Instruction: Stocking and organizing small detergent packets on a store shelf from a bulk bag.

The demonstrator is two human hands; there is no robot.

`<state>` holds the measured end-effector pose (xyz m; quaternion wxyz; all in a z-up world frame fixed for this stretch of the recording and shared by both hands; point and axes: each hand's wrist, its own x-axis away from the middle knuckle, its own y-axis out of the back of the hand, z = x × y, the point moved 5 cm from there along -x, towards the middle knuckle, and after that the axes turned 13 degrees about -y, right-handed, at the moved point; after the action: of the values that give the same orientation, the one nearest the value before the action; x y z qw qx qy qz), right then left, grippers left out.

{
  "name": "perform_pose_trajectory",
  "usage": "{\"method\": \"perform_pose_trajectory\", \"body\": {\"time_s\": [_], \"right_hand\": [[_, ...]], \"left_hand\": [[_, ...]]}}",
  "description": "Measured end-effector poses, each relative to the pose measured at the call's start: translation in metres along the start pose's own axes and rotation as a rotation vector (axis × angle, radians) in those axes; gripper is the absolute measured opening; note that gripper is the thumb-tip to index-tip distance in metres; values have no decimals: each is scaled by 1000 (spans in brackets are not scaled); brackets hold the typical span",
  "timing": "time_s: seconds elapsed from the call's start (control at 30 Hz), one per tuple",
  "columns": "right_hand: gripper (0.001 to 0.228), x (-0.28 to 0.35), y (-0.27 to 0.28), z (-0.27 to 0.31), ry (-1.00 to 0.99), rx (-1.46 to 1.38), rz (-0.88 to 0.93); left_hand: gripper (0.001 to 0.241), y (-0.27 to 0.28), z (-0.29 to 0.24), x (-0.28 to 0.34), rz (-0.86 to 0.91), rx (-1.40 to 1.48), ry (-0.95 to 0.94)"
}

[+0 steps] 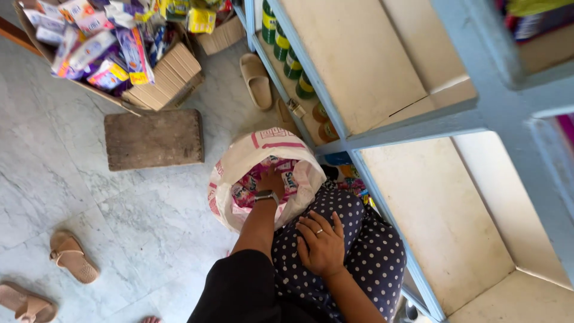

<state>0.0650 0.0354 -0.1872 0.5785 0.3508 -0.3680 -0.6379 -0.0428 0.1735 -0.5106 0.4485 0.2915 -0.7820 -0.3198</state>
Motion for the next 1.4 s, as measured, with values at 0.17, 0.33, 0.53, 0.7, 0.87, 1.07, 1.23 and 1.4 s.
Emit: {"method": "perform_pose_trajectory", "body": {"time_s": [0.17,0.33,0.53,0.7,0.87,1.07,1.23,1.4], "right_hand": [[29,-5,0,3,15,23,-12],[29,-9,-5,-2,7,25,-34],[29,-10,-2,-1,-3,22,-30],[28,-4,1,2,11,19,-44],[26,6,8,10,13,14,-41],[26,26,14,11,-8,-10,-24],[33,34,10,-1,-231,-275,49],[49,44,-7,-23,-666,-916,355]], "left_hand": [[49,-39,20,-46,-160,-175,-51],[51,-39,13,-60,-164,-293,-18],[37,14,-2,-47,-64,-98,45],[30,59,-11,-24,-364,140,49],[23,97,-14,35,-768,512,44],[26,111,-48,120,-834,679,-96],[21,174,-83,220,-812,765,-317],[19,262,-159,336,-896,655,-711]]}}
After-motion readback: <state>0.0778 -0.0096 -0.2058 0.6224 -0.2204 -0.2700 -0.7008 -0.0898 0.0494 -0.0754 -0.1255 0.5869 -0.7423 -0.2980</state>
